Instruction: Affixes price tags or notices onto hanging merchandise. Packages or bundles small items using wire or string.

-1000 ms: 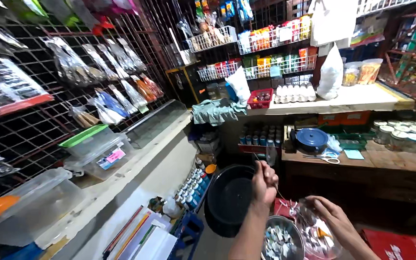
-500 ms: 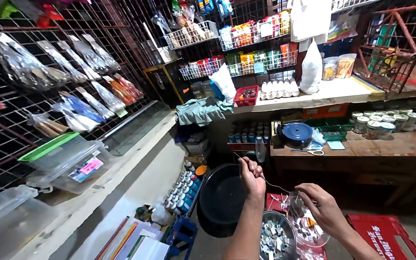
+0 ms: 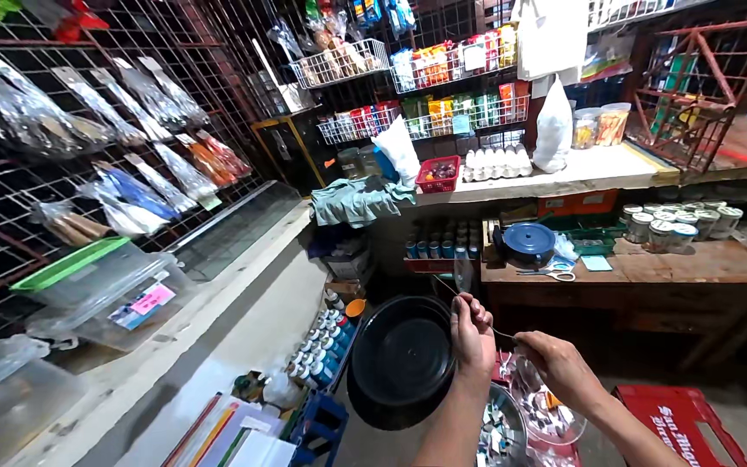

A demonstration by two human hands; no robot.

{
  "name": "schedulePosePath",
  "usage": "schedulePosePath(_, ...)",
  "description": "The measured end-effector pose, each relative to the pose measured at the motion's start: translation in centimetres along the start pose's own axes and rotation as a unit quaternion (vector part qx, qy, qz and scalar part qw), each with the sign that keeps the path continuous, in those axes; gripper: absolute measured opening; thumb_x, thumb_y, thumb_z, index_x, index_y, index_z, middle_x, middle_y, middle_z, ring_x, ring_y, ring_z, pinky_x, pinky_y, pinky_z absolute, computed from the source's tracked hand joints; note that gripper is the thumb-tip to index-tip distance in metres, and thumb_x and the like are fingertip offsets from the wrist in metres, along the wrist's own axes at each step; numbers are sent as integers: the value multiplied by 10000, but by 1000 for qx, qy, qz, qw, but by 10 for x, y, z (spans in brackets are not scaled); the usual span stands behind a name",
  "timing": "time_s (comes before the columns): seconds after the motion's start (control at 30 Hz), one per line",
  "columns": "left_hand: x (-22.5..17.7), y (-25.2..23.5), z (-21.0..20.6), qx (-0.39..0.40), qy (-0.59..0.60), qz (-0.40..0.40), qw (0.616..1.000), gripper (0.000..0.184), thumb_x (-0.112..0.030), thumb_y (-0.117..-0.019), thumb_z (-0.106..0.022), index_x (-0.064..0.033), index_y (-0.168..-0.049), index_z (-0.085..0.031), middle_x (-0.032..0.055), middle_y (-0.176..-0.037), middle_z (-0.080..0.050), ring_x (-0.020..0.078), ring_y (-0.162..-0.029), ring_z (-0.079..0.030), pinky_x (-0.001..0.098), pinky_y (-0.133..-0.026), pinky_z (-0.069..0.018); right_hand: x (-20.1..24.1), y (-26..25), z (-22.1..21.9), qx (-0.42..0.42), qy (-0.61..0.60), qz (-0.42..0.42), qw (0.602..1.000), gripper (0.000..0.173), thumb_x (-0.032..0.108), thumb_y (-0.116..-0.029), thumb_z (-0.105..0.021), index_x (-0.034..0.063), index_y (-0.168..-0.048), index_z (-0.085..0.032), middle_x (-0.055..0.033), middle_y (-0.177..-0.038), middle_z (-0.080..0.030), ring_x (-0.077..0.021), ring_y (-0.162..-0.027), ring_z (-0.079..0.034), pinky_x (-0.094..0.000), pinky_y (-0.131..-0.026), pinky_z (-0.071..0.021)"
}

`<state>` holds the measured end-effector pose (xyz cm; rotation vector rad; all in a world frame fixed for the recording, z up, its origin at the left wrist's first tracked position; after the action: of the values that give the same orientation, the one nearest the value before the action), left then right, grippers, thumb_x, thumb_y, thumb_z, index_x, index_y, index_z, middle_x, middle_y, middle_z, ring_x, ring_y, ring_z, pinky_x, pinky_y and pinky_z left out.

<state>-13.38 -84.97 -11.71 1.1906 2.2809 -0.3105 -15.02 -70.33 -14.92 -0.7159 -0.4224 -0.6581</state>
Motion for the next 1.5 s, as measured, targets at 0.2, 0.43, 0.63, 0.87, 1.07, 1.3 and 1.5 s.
schedulePosePath(0.2, -5, 5, 15, 18, -307, -35, 951, 247, -84, -1098, -385, 16, -1241, -560, 62, -1034, -617, 100, -891, -616, 256, -793, -521, -9, -8, 24, 103, 6, -98, 990, 245, 45, -1020, -530, 16, -1169, -723, -192, -1080, -731, -367, -995, -714, -562, -892, -551)
schedulePosePath(0.43, -19, 9, 26, 287, -660, -499, 482, 175, -187, -980, -625, -130, -1043, -778, 63, -1082, -750, 248, -1105, -693, 447, -1046, -507, -38, -25, 68, 273, 54, -123, 953, 264, 175, -1060, -497, 79, -1192, -705, -174, -1032, -727, -359, -999, -692, -574, -907, -511)
schedulePosePath(0.63, -16, -13, 10, 413, -738, -394, 359, 186, -211, -1008, -612, -91, -985, -752, 80, -911, -742, 259, -943, -729, 460, -975, -538, -30, -31, 76, 296, 68, -63, 951, 279, 194, -1081, -471, 83, -1147, -719, -148, -1011, -730, -330, -996, -694, -547, -902, -515)
schedulePosePath(0.87, -22, -13, 10, 382, -701, -350, 489, 203, -143, -998, -589, -36, -916, -741, 110, -814, -697, 269, -803, -701, 411, -757, -573, -61, -18, 96, -75, -154, -89, 981, 393, 185, -998, -541, -26, -1321, -611, -139, -1166, -695, -153, -1016, -683, -337, -923, -561)
schedulePosePath(1.07, -10, -2, 9, 333, -665, -375, 554, 175, -132, -976, -619, -34, -928, -757, 97, -832, -713, 236, -803, -708, 361, -764, -583, -39, 1, 59, -128, -462, -259, 839, 336, 129, -1096, -349, -33, -1275, -582, -45, -1025, -739, -111, -906, -723, -289, -834, -601)
schedulePosePath(1.3, 5, 16, 7, 365, -660, -304, 583, 202, -127, -996, -593, -7, -946, -747, 123, -871, -721, 245, -836, -719, 384, -790, -589, -7, -19, 46, -232, -656, -203, 689, 414, 76, -1097, -219, 61, -1095, -633, -18, -909, -757, -121, -822, -749, -295, -829, -630)
schedulePosePath(1.5, 5, 24, 3, 393, -627, -139, 658, 296, -159, -1048, -506, 35, -1010, -727, 149, -980, -715, 212, -912, -688, 381, -863, -543, 2, -16, 35, -241, -675, -89, 692, 427, 223, -1110, -338, 176, -917, -716, 35, -799, -712, -73, -739, -695, -259, -757, -611)
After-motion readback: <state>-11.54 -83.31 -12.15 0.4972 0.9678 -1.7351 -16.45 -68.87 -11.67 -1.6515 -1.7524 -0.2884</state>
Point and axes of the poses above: each hand's wrist, its own y-axis away from the middle knuckle, its own z-axis out of the back of the hand, x = y × z, the point moved 2 cm from there along -y, towards the middle knuckle
